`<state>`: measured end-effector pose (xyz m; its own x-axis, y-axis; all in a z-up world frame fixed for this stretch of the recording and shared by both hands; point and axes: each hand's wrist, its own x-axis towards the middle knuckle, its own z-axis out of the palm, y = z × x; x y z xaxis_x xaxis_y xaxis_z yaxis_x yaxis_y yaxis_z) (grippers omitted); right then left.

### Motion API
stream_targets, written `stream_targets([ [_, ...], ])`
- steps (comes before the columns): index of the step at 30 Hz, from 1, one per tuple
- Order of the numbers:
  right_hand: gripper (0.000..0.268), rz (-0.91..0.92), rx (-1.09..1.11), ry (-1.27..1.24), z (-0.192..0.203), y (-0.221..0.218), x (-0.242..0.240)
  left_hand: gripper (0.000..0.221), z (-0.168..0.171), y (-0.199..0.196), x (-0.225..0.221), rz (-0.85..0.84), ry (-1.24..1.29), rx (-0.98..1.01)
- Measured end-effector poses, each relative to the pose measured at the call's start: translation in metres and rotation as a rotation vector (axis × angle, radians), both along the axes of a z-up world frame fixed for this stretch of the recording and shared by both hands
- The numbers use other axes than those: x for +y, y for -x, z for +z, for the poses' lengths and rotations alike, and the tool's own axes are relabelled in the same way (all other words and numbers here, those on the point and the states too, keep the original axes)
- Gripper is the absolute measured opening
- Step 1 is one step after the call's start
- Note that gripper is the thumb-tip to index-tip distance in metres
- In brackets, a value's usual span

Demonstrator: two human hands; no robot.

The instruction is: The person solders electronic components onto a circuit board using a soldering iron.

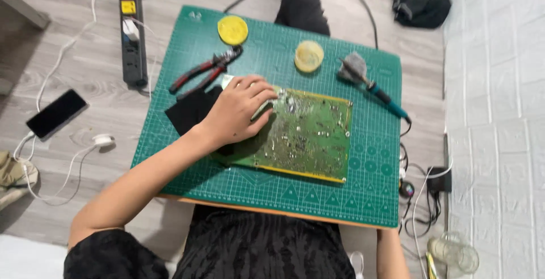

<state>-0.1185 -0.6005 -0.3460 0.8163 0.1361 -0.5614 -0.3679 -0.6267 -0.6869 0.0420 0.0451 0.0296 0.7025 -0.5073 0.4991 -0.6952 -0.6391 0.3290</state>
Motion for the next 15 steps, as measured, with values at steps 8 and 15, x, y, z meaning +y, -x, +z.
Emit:
stream_targets([
  [8, 0.038, -0.091, -0.069, 0.202, 0.122, -0.076, 0.007, 0.038, -0.017, -0.033, 0.015, -0.057, -0.015, -0.074],
  [15, 0.036, -0.345, -0.787, 0.311, 0.406, -0.098, 0.213, 0.041, -0.020, -0.029, 0.012, -0.008, 0.018, 0.056],
])
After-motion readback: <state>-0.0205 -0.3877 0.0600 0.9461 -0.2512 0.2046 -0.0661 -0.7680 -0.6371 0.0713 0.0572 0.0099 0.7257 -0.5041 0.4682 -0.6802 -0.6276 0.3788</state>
